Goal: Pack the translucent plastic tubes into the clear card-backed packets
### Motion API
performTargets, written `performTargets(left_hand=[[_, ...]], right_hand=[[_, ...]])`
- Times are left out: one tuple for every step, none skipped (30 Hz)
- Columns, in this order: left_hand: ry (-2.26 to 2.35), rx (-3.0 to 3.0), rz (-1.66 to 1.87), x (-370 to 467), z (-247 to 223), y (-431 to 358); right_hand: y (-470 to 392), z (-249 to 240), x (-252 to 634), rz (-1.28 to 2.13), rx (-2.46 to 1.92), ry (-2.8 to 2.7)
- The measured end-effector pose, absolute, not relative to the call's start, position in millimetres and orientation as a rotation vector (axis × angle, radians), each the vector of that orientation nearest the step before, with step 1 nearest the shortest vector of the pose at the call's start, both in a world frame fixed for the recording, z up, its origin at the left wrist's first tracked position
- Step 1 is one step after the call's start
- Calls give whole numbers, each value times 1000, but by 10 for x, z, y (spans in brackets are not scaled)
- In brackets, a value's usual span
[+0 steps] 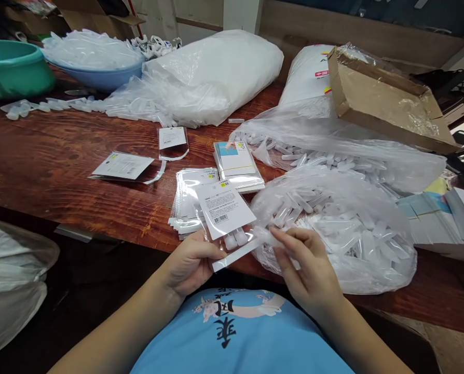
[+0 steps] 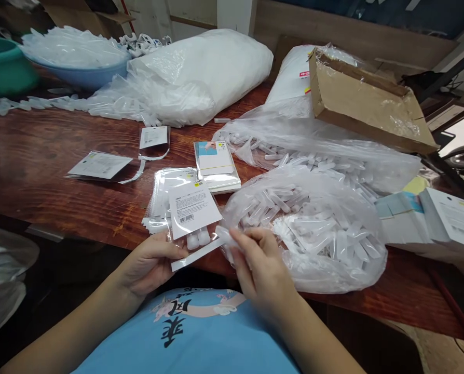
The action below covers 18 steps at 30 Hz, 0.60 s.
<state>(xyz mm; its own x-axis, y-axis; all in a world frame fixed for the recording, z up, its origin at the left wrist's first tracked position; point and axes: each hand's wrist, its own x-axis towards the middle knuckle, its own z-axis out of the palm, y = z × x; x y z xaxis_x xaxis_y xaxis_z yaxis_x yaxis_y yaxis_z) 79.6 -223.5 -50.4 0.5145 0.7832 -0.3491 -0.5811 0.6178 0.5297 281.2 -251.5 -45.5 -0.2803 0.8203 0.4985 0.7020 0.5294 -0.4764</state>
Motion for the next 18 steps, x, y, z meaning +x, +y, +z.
performTargets(left_hand=[[602,376,841,806,-502,-2235],[597,380,834,821,-501,-2238],[589,383,824,838,-499,-2244],[579,384,809,856,-497,-2251],[568,382,792,871,-494,-2259],[559,379,774,883,-492,-2268],[554,377,757,889,-490,-2275],[552,378,745,891,-488,-2282],[556,380,739,888,-486,-2286],[563,382,743,882,-485,-2289],[569,385,754,873,-483,-2290],[575,387,769,862,-482,-2292],[575,388,775,852,-480,-2293],[571,391,770,843,-477,-2295],[562,395,755,836,-473,-2298],[550,401,731,832,-470,-2300],[536,408,705,832,-467,-2303],[525,414,681,833,-465,-2306]], right_hand=[[-2535,-476,2815,183,-1183,-2053],[-2548,-505,2813,143,-1138,-2045],[-2556,-535,2808,91,-1101,-2028],[-2559,-562,2801,39,-1071,-2013],[-2559,-581,2795,-6,-1046,-2005],[-2558,-590,2791,-40,-1023,-2001],[-2558,-587,2788,-56,-996,-2005],[-2559,-574,2788,-51,-971,-2021],[-2563,-553,2791,-27,-953,-2042],[-2568,-528,2798,17,-950,-2070],[-2574,-503,2806,75,-955,-2103],[-2581,-483,2818,142,-959,-2141],[-2587,-468,2830,211,-959,-2183],[-2593,-460,2843,268,-951,-2217],[-2597,-457,2853,304,-942,-2239],[-2601,-457,2861,314,-954,-2242],[-2603,-457,2866,295,-1002,-2213],[-2603,-453,2867,265,-1094,-2154]])
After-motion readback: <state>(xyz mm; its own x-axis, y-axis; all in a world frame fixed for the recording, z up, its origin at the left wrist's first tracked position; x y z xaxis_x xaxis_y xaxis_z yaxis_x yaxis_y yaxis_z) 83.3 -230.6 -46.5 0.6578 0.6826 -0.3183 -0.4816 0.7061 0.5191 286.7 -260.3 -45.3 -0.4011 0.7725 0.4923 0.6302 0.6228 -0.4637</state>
